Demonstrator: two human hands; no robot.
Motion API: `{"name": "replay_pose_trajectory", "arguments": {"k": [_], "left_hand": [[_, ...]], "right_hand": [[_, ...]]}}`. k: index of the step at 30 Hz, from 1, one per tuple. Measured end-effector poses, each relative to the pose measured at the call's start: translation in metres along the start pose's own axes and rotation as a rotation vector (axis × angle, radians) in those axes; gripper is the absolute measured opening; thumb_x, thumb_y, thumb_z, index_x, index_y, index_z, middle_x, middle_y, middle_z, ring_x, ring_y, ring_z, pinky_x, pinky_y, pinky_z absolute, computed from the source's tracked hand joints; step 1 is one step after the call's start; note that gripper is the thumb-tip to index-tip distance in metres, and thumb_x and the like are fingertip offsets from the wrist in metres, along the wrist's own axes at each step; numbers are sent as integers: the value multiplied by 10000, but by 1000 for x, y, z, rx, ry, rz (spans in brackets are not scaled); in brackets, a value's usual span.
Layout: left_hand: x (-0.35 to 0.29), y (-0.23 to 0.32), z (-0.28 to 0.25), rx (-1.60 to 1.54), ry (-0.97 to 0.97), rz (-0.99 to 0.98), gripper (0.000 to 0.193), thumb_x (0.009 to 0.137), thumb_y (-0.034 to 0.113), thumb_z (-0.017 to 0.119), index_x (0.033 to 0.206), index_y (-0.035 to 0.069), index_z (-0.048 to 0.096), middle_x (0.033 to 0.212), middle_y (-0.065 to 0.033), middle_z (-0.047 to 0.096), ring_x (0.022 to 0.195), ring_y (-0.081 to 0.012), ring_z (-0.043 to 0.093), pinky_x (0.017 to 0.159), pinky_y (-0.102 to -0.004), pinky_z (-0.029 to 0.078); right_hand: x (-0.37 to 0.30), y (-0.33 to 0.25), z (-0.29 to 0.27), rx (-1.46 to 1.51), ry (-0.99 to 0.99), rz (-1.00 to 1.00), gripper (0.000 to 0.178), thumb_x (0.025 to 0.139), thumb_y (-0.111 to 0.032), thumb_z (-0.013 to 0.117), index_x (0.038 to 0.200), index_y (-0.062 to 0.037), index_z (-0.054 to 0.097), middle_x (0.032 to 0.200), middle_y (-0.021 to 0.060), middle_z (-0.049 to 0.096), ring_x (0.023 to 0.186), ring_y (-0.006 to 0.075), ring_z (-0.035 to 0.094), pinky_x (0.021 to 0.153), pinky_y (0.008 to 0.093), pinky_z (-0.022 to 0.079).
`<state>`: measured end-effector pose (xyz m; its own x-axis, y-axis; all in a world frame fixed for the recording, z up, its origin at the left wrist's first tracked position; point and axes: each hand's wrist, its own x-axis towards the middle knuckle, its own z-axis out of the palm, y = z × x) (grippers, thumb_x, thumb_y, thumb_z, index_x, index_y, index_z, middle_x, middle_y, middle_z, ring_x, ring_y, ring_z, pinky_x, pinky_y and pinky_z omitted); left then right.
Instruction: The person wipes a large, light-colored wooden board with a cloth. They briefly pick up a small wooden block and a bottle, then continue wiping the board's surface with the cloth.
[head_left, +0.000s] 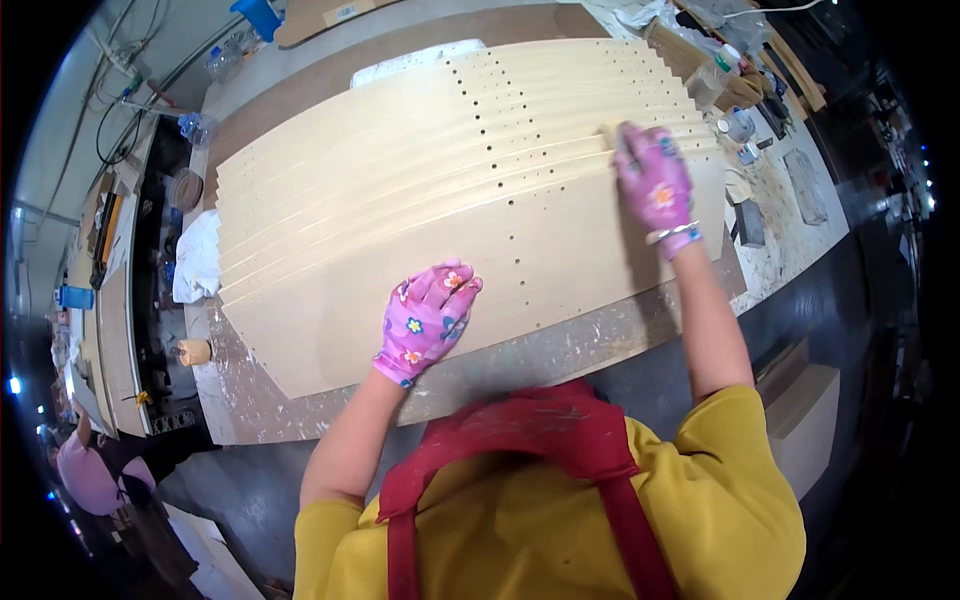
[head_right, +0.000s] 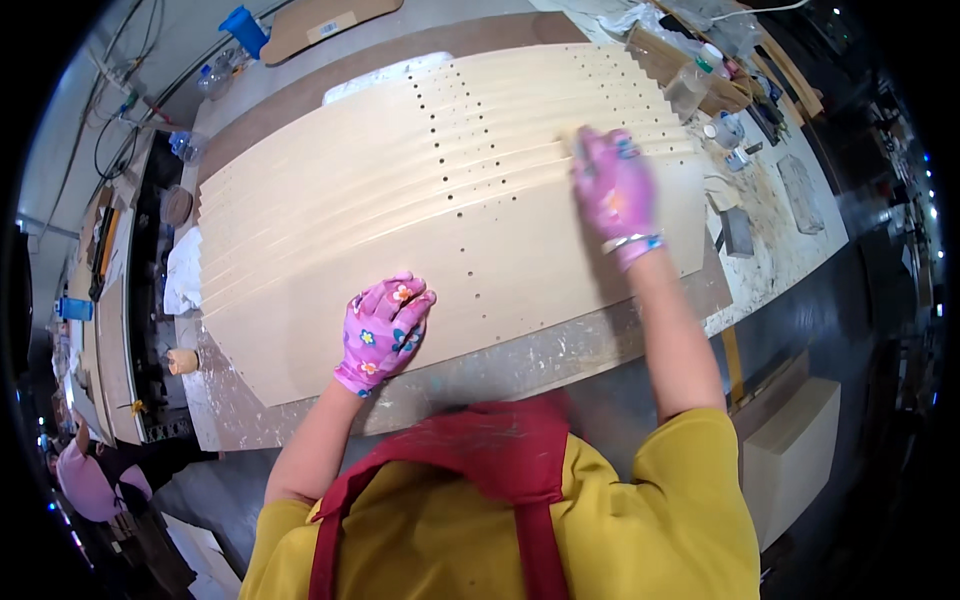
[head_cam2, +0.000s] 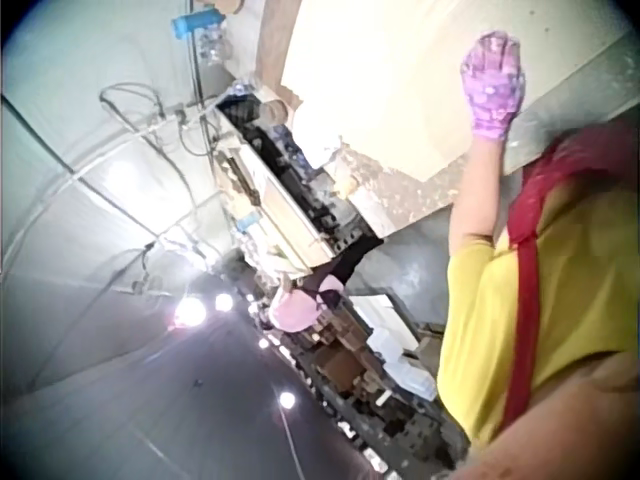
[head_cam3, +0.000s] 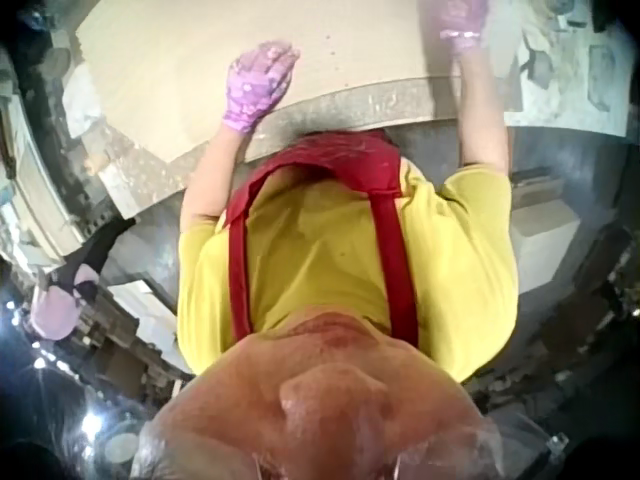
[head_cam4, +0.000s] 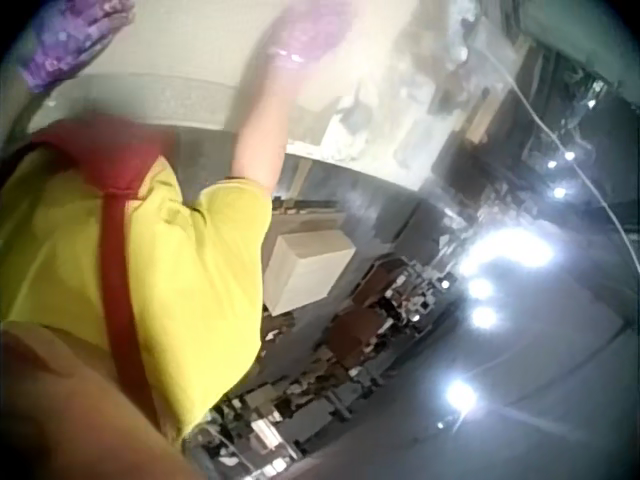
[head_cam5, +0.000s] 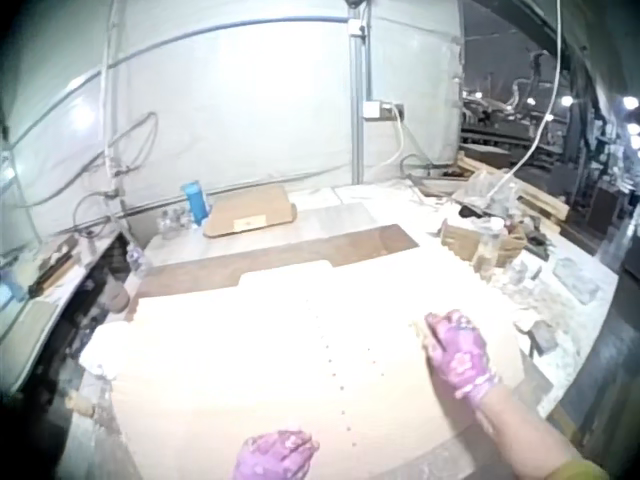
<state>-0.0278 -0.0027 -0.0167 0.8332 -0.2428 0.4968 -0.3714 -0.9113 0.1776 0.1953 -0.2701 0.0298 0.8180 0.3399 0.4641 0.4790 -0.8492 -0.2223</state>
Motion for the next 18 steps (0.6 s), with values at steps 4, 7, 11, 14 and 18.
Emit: {"name": "replay_pose_trajectory", "arguments": {"k": [4, 7, 11, 14, 18], "left_hand": [[4, -1, 2, 11, 13, 28, 255, 774, 112, 679, 1023, 168, 672, 1072, -8, 647, 1053, -214, 617, 813, -386, 518], [2, -2, 0, 5, 37, 22, 253, 741, 80, 715, 982, 149, 674, 1026, -37, 653, 1000, -246, 642, 768, -400, 524], [4, -2, 0, -7, 50, 33, 267, 741, 76, 706, 994, 155, 676, 1049, -36, 656, 1014, -247, 641, 786, -403, 521], [9, 1, 4, -33, 51, 42, 271, 738, 82, 709, 995, 157, 675, 1051, -36, 655, 1019, -247, 638, 795, -406, 512], [8, 2, 3, 9, 11, 16, 280, 731, 85, 714, 996, 164, 672, 1057, -37, 650, 1019, -257, 637, 808, -406, 494]], "right_hand": [[-9, -66, -3, -13, 105, -337, 445, 869, -227, 598, 1298, -123, 543, 1107, 177, 595, 970, 325, 615, 819, 420, 512], [-30, -144, 0, 254, -288, -416, 393, 851, -165, 534, 1237, -103, 576, 1148, 203, 609, 1028, 321, 610, 864, 443, 501], [-8, -4, 12, -284, 55, -358, 422, 832, -163, 580, 1243, -67, 577, 1127, 184, 614, 1012, 317, 597, 876, 443, 491], [18, 115, -30, -65, -38, 237, 387, 884, -171, 573, 1253, -54, 565, 1089, 177, 627, 955, 312, 623, 837, 397, 513], [19, 63, 7, -187, 178, -380, 331, 861, -147, 569, 1185, -87, 599, 1041, 160, 611, 951, 290, 623, 806, 407, 522]]}}
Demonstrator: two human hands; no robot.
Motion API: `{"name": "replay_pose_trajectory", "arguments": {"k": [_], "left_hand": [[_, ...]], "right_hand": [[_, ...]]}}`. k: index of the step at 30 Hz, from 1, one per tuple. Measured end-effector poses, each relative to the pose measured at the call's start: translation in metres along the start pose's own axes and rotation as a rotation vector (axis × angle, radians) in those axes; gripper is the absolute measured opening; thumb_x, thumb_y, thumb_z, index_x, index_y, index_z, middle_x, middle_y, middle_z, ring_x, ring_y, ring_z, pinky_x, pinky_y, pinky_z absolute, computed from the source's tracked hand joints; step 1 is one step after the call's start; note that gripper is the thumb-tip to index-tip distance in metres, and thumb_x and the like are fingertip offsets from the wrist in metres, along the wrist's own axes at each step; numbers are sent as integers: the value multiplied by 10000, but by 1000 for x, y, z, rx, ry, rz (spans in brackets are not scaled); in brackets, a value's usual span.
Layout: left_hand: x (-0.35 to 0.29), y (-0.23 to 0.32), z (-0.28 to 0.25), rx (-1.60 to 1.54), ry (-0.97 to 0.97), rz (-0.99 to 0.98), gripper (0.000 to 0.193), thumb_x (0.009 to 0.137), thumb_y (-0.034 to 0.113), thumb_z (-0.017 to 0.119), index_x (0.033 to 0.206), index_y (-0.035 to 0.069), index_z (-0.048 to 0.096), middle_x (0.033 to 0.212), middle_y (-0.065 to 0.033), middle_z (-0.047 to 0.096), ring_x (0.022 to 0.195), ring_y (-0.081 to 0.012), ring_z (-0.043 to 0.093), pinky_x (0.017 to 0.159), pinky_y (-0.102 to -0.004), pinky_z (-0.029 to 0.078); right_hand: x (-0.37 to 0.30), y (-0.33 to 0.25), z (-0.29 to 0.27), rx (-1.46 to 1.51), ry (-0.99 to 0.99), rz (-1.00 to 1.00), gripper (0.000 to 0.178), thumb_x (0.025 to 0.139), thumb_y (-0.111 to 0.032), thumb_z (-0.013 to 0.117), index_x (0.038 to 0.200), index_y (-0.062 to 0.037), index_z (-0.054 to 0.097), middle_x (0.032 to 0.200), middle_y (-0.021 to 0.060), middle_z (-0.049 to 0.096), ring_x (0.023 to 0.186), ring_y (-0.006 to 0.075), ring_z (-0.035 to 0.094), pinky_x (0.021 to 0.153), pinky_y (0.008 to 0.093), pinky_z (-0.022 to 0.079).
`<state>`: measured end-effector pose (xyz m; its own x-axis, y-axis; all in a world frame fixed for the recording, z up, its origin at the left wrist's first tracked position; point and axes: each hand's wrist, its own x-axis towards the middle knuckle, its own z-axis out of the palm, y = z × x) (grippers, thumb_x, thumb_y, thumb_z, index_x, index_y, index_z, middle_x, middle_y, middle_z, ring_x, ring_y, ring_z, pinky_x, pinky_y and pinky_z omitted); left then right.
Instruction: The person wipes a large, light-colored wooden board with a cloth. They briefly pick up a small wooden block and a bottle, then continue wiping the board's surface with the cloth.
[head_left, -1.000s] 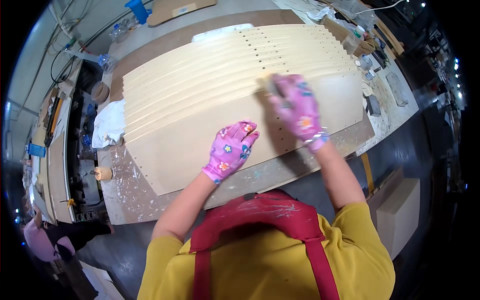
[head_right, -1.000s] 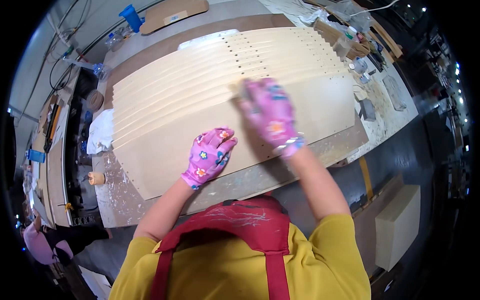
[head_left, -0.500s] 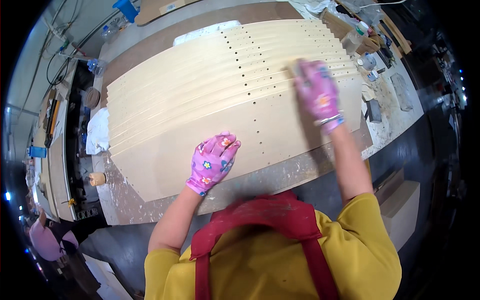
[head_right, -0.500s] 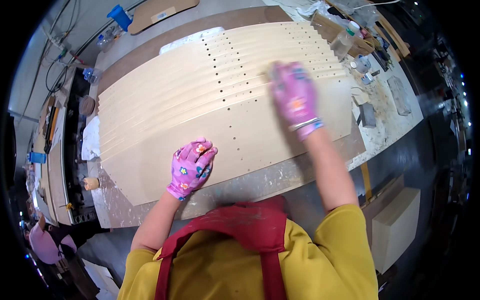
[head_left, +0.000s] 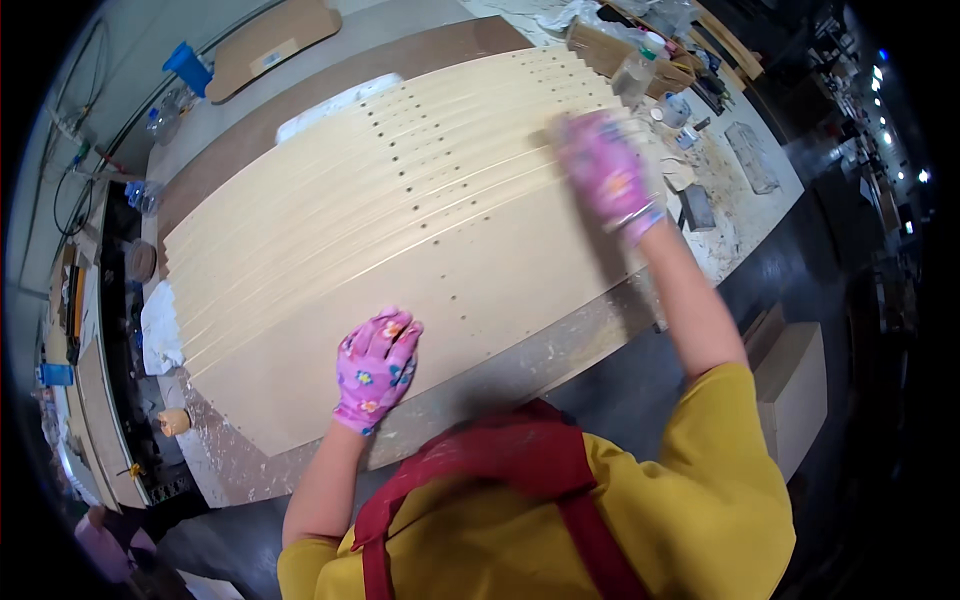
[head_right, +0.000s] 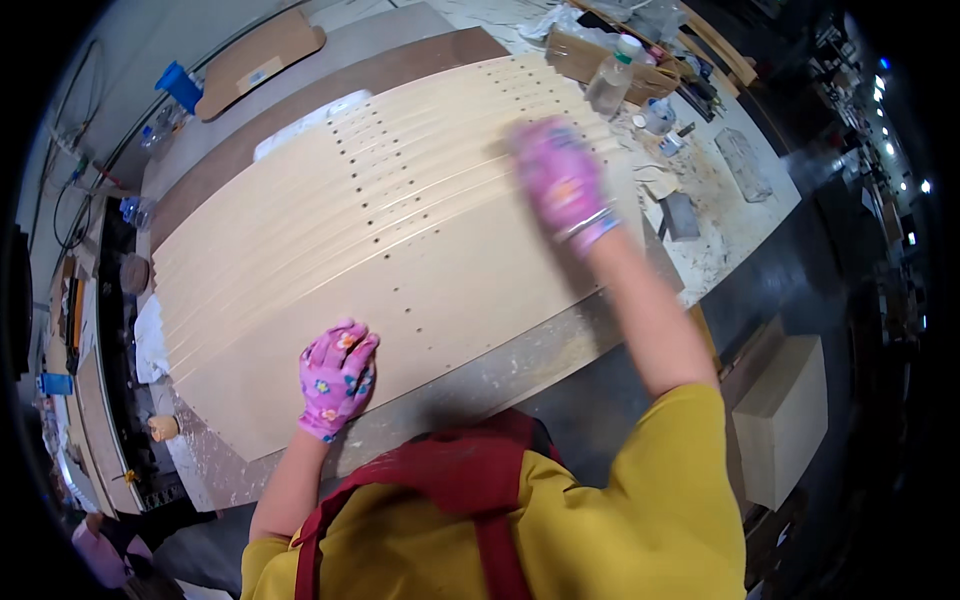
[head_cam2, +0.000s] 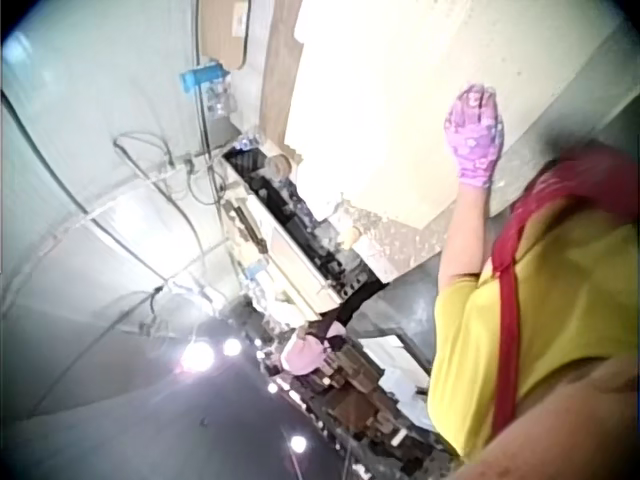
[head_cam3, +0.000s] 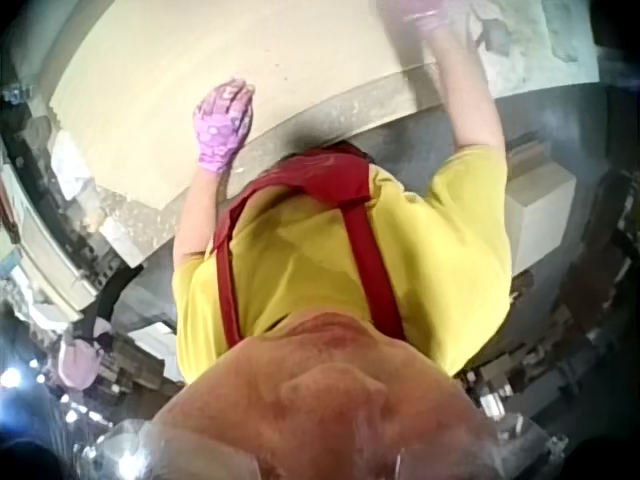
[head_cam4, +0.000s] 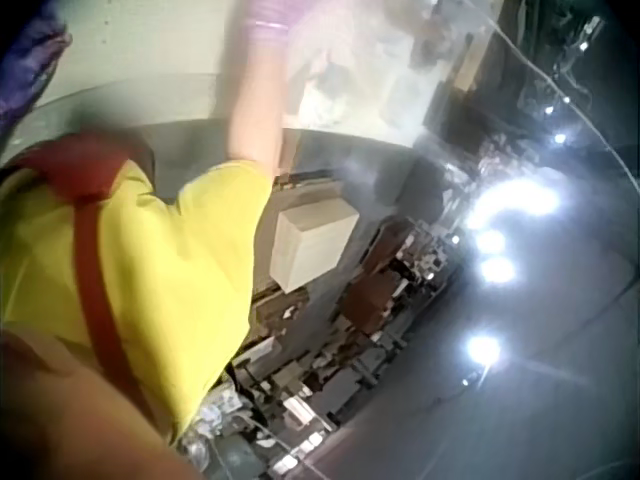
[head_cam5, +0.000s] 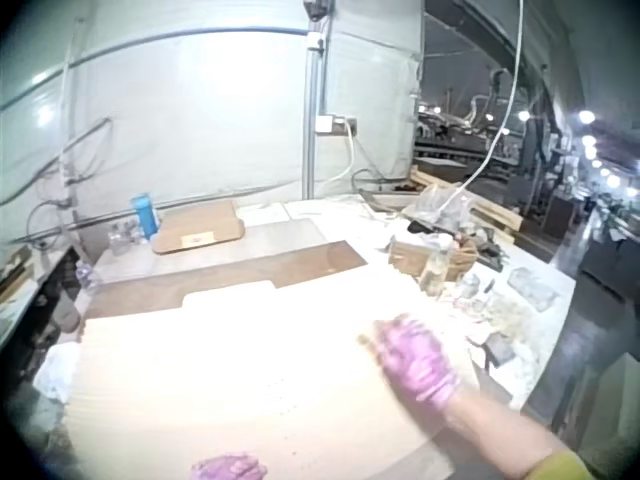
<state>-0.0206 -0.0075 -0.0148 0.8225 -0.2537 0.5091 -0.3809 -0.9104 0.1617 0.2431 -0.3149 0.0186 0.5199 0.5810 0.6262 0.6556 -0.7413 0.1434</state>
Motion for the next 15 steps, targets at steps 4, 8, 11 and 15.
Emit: {"name": "replay_pose_trajectory", "arguments": {"k": [4, 8, 11, 15], "left_hand": [[-6, 3, -3, 90, -3, -17, 279, 736, 91, 708, 999, 178, 678, 1074, -12, 638, 1040, -228, 622, 815, -403, 514], [2, 8, 0, 126, 7, -2, 277, 727, 82, 720, 982, 180, 675, 1058, -9, 635, 1035, -230, 621, 809, -408, 510], [-1, 5, 1, 114, -9, 4, 288, 714, 89, 732, 978, 186, 673, 1065, -4, 631, 1033, -230, 619, 796, -408, 508], [-5, 5, 1, 90, -70, -59, 320, 712, 96, 706, 1005, 213, 658, 1105, -5, 623, 1080, -253, 594, 842, -433, 469]], "right_hand": [[14, -66, -38, 266, -256, -11, 346, 823, -106, 553, 1165, -69, 591, 991, 142, 612, 898, 286, 611, 762, 407, 514], [-45, 116, 1, 83, -151, 295, 269, 868, -148, 572, 1127, -85, 610, 992, 151, 621, 816, 322, 613, 740, 440, 508], [-48, 174, -1, 22, -108, 526, 299, 881, -217, 603, 1140, -69, 621, 1141, 191, 604, 892, 370, 623, 849, 454, 510], [17, 11, -16, 281, -19, -78, 334, 862, -100, 562, 1192, -124, 611, 1152, 134, 626, 1017, 335, 603, 910, 424, 480]]}}
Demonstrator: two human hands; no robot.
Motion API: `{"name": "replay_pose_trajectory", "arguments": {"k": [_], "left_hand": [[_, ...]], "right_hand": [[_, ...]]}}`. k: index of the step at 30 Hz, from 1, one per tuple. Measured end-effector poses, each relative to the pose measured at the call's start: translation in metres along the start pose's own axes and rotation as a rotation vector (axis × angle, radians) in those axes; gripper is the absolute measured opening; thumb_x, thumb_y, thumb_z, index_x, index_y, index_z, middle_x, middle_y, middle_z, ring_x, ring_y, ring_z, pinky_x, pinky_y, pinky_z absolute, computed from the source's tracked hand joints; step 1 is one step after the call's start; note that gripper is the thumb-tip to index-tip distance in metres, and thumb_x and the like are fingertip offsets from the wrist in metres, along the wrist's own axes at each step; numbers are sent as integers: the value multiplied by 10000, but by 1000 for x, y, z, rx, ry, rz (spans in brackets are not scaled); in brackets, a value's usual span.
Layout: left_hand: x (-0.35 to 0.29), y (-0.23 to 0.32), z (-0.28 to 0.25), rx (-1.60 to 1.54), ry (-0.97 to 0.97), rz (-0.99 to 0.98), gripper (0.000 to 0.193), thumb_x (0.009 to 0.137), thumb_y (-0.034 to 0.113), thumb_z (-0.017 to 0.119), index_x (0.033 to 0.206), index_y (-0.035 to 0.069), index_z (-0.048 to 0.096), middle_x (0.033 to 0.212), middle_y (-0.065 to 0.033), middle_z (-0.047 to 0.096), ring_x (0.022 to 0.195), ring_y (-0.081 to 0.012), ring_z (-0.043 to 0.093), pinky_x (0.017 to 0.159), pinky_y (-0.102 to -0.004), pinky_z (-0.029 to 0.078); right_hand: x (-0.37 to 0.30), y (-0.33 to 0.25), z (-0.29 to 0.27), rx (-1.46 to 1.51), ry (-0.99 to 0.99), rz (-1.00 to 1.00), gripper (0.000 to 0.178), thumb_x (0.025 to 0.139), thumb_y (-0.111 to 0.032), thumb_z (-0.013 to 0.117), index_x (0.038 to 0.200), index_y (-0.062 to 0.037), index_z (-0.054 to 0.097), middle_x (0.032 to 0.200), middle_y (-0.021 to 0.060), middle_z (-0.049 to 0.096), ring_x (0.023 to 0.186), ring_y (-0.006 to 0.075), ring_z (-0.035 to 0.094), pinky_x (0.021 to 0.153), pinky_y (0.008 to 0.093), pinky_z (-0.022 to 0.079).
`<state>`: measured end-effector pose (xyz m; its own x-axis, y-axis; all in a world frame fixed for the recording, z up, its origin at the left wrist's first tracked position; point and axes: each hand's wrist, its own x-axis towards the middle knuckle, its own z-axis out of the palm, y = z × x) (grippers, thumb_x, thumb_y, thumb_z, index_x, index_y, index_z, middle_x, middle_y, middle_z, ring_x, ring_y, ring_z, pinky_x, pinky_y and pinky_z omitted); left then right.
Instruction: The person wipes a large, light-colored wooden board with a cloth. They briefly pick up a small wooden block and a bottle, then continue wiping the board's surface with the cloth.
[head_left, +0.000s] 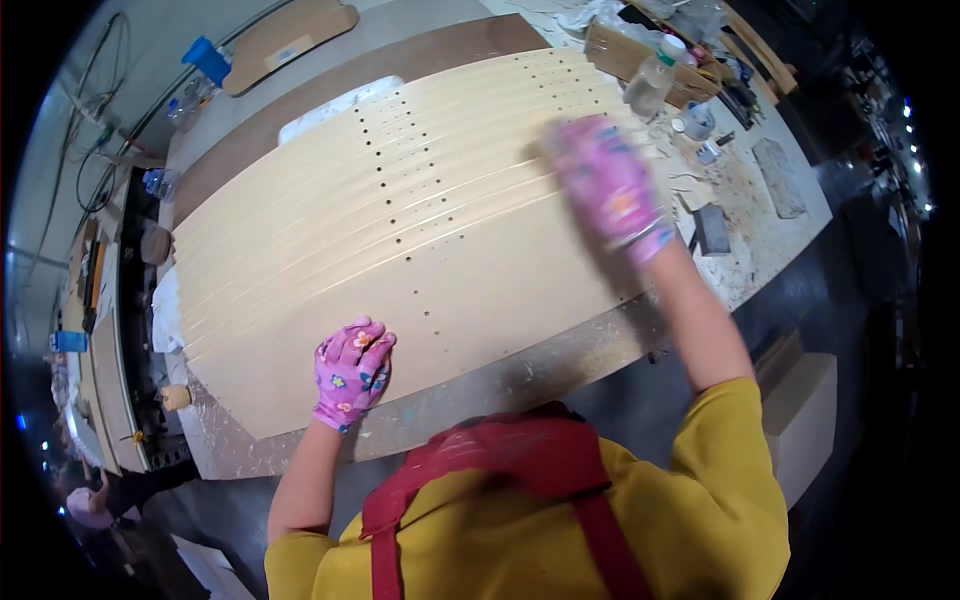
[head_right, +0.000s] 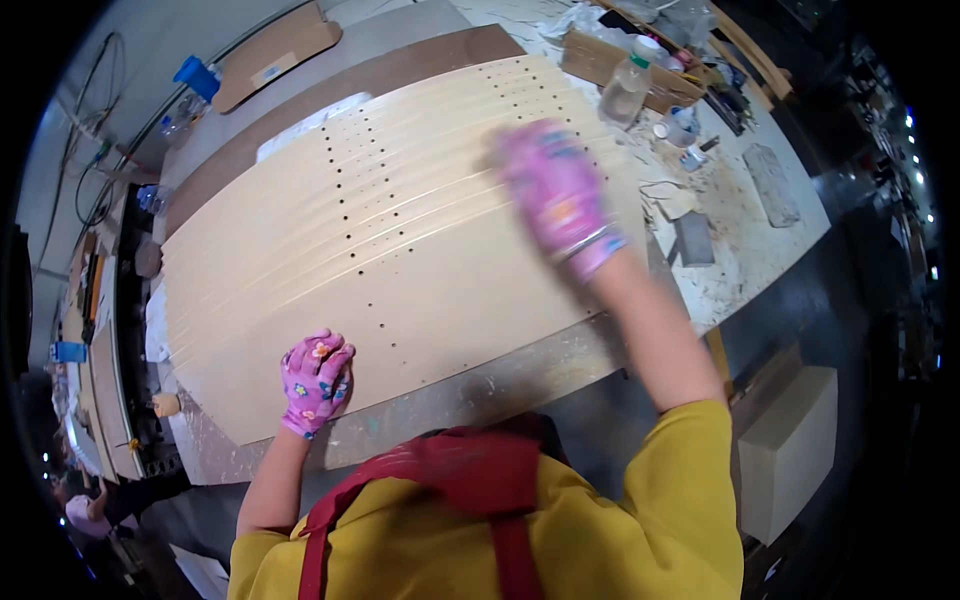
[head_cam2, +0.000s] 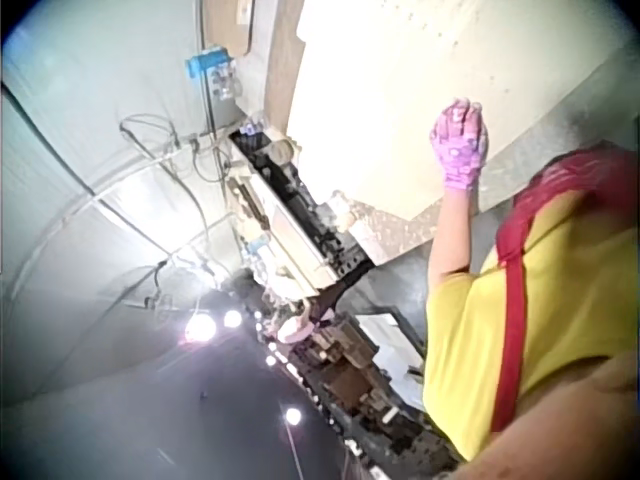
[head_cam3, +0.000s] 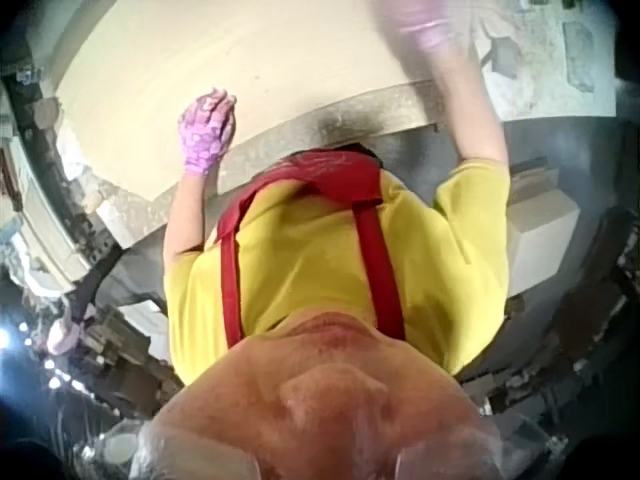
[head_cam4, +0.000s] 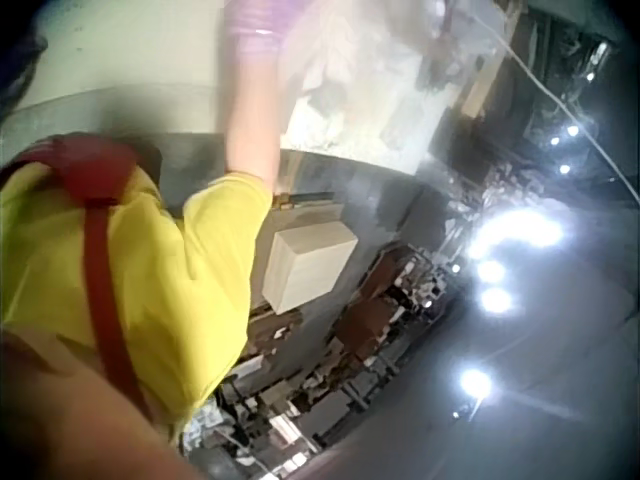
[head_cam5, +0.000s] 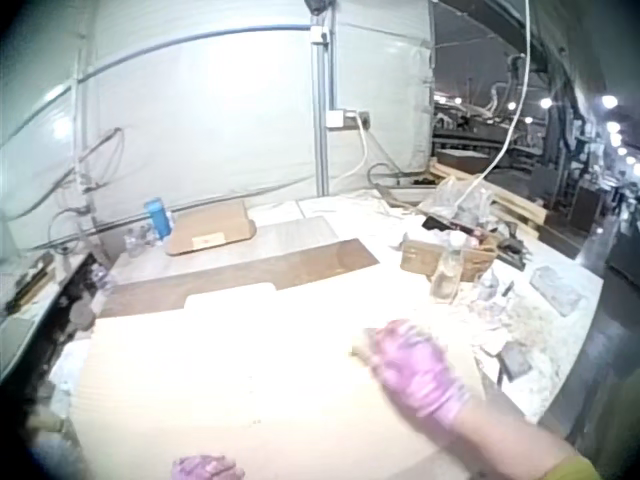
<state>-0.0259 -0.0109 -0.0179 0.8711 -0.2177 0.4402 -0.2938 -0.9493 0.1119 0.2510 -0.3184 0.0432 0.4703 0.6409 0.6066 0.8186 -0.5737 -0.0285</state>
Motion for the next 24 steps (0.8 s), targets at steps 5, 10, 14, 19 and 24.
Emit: {"name": "replay_pose_trajectory", "arguments": {"k": [5, 10, 14, 19, 24], "left_hand": [[11, 6, -3, 36, 49, 24, 292, 704, 86, 732, 963, 204, 666, 1026, 0, 623, 991, -227, 632, 755, -395, 515], [7, 3, -5, 34, 62, 25, 263, 720, 101, 737, 951, 208, 674, 1031, 4, 633, 994, -216, 634, 741, -382, 523], [5, 3, 4, -35, 73, 28, 306, 698, 74, 732, 967, 202, 662, 1045, -3, 632, 1008, -235, 622, 779, -399, 495], [0, 1, 3, 2, 35, 0, 324, 696, 78, 714, 990, 204, 659, 1082, -10, 630, 1053, -252, 604, 833, -423, 465], [1, -2, 4, 8, 25, 33, 301, 710, 105, 697, 994, 198, 661, 1079, -20, 635, 1046, -264, 608, 831, -430, 471]], "right_hand": [[55, -169, 51, 403, -76, -70, 233, 893, -272, 531, 1014, -103, 636, 908, 106, 634, 861, 324, 630, 767, 435, 494], [30, -25, 56, 152, 187, -40, 248, 943, -279, 507, 925, -77, 651, 785, 72, 606, 745, 260, 597, 699, 408, 492], [-1, 75, 6, 176, -8, 736, 268, 845, -150, 600, 1100, -84, 651, 889, 122, 639, 818, 281, 635, 740, 401, 529], [31, -52, 1, 33, -313, 104, 329, 822, -150, 608, 1146, -102, 637, 1021, 142, 644, 898, 320, 640, 794, 417, 529], [-21, 104, 2, -59, -92, 526, 233, 911, -214, 526, 1092, -145, 656, 1024, 142, 631, 904, 333, 631, 775, 450, 516]]}}
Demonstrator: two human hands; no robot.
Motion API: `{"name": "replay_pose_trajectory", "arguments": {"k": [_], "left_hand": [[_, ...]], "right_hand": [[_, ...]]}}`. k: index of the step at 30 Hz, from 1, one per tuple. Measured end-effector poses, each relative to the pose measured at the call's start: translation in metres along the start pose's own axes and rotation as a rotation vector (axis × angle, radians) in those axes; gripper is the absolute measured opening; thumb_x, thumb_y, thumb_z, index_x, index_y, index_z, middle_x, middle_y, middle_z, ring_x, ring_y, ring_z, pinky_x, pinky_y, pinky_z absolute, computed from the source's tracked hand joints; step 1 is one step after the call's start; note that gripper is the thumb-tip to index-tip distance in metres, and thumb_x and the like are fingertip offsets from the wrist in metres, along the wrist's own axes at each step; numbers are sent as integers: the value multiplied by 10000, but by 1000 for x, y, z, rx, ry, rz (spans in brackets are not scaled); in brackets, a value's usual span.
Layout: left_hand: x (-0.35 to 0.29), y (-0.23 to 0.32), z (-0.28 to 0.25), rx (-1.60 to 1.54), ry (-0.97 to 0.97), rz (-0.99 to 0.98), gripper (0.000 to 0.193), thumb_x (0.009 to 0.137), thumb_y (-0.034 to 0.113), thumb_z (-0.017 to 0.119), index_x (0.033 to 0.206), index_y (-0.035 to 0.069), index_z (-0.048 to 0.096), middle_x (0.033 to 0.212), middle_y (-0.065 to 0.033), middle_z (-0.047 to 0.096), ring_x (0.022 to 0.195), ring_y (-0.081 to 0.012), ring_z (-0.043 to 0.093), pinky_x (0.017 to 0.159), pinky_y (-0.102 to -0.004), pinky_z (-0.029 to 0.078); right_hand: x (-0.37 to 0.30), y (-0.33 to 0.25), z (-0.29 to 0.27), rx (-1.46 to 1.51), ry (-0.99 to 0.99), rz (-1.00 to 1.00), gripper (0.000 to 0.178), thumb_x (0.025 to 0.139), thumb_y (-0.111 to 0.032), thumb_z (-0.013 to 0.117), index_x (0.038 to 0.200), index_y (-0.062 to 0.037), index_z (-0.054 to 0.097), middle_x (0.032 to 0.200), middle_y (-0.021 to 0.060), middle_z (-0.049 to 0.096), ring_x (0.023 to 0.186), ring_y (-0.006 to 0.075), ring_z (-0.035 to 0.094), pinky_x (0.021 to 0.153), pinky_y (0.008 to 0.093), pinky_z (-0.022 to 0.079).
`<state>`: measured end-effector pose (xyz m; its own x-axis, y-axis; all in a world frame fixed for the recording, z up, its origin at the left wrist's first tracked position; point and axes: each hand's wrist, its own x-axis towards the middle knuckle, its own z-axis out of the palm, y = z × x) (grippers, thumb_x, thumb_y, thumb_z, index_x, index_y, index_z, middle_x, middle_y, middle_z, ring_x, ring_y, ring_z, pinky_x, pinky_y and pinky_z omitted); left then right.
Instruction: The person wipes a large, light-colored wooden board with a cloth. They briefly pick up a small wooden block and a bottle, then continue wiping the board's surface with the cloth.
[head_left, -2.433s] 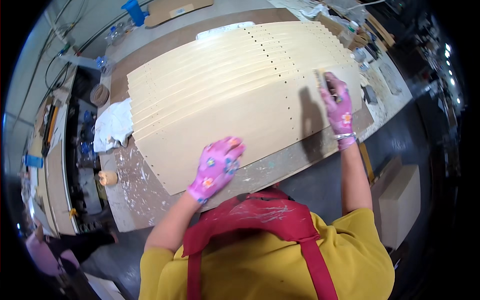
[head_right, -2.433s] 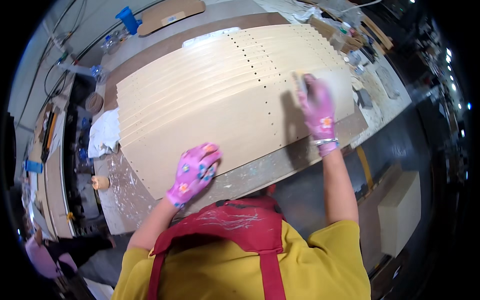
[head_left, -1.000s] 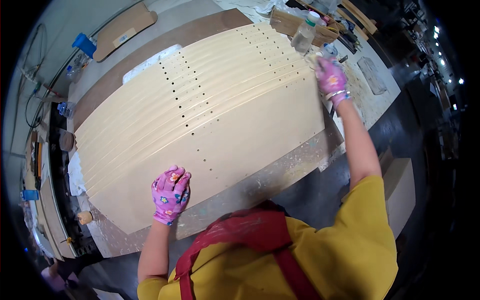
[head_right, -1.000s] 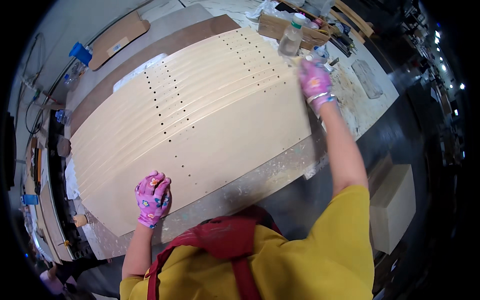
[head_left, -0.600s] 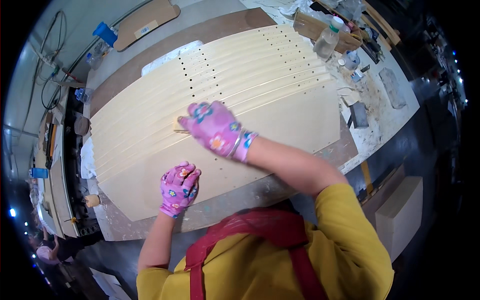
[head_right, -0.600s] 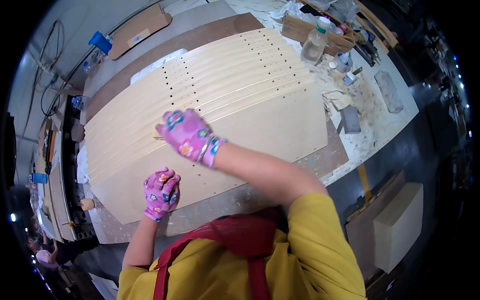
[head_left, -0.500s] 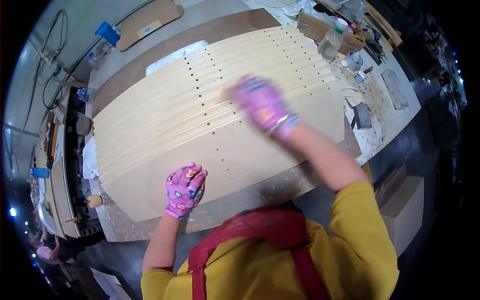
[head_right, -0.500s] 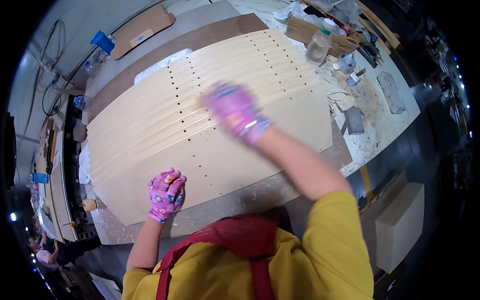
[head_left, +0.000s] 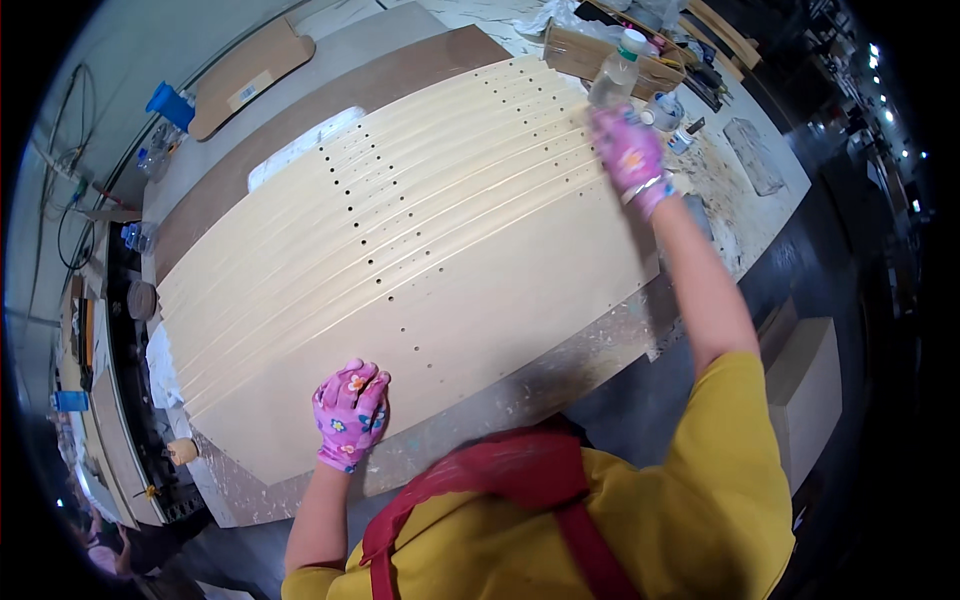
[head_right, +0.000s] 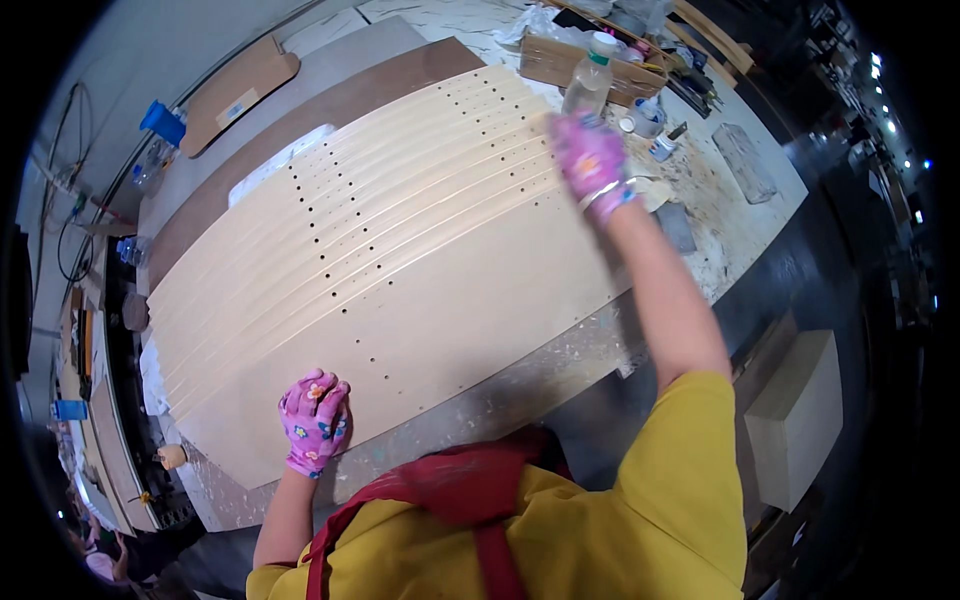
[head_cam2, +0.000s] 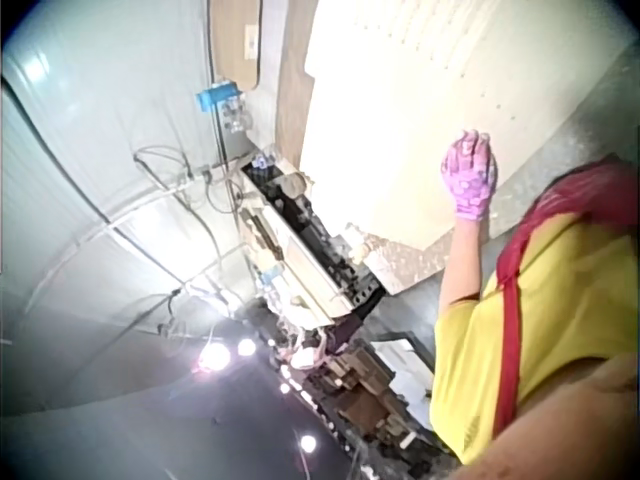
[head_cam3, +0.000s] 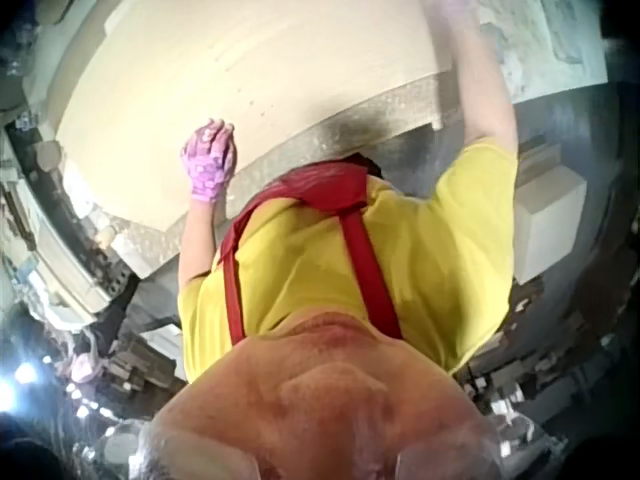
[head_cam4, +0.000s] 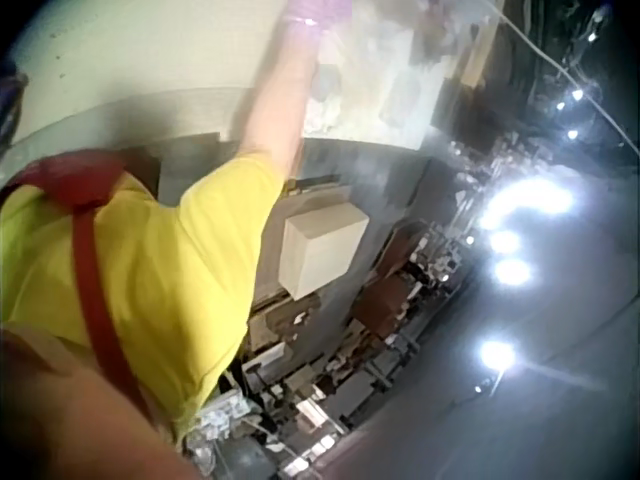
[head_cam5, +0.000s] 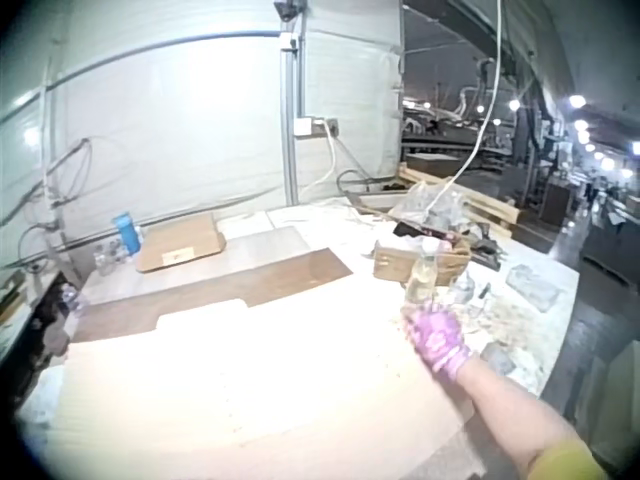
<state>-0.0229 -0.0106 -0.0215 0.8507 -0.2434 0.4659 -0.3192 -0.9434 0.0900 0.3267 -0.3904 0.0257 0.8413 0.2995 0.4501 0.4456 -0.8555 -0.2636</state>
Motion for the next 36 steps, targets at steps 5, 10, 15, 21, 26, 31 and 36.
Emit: {"name": "replay_pose_trajectory", "arguments": {"k": [5, 10, 15, 21, 26, 31, 36], "left_hand": [[2, -2, 4, -23, 28, 4, 293, 707, 103, 696, 984, 190, 658, 1057, -22, 638, 1019, -270, 617, 812, -432, 480], [6, 2, -3, 36, 23, 13, 282, 703, 73, 740, 947, 192, 663, 997, 2, 644, 962, -231, 636, 769, -400, 503], [4, 1, -3, 26, 1, -8, 295, 714, 96, 705, 988, 194, 655, 1051, -8, 638, 1009, -256, 621, 801, -425, 484], [4, 0, 1, 17, 22, -4, 269, 726, 94, 718, 969, 195, 661, 1050, -3, 639, 1022, -245, 618, 800, -422, 481], [1, 2, 0, 47, 27, -18, 285, 718, 79, 723, 969, 198, 664, 1056, 1, 638, 1022, -236, 618, 816, -408, 471], [2, 0, 4, -4, 32, -16, 304, 711, 63, 717, 979, 192, 657, 1070, -9, 636, 1033, -248, 613, 833, -419, 459], [3, 3, -2, 13, 54, -12, 259, 724, 91, 729, 959, 188, 679, 1037, -9, 647, 992, -229, 634, 775, -392, 505]], "right_hand": [[10, 42, -17, -183, 85, -21, 298, 872, -228, 585, 1150, -143, 648, 1025, 157, 622, 916, 347, 628, 790, 438, 520], [5, 26, -28, -236, -120, 110, 344, 887, -216, 574, 1218, -136, 620, 1141, 150, 603, 1032, 355, 606, 879, 424, 493], [-5, 18, -34, -53, -108, -66, 343, 893, -231, 578, 1215, -119, 618, 1162, 166, 593, 1044, 358, 600, 898, 425, 484], [-6, 41, -38, -96, -72, 109, 354, 904, -261, 576, 1229, -124, 609, 1151, 167, 589, 1045, 360, 594, 897, 421, 480], [-67, -26, -38, -130, -56, -201, 364, 912, -278, 542, 1240, -129, 593, 1088, 150, 588, 1004, 344, 598, 874, 425, 489], [-53, 10, -62, -137, -29, 107, 366, 894, -262, 576, 1216, -93, 607, 1198, 188, 584, 998, 354, 616, 875, 419, 501], [-74, -88, -49, -21, -273, -101, 372, 893, -240, 569, 1246, -126, 596, 1148, 172, 614, 1051, 352, 594, 906, 422, 476]]}}
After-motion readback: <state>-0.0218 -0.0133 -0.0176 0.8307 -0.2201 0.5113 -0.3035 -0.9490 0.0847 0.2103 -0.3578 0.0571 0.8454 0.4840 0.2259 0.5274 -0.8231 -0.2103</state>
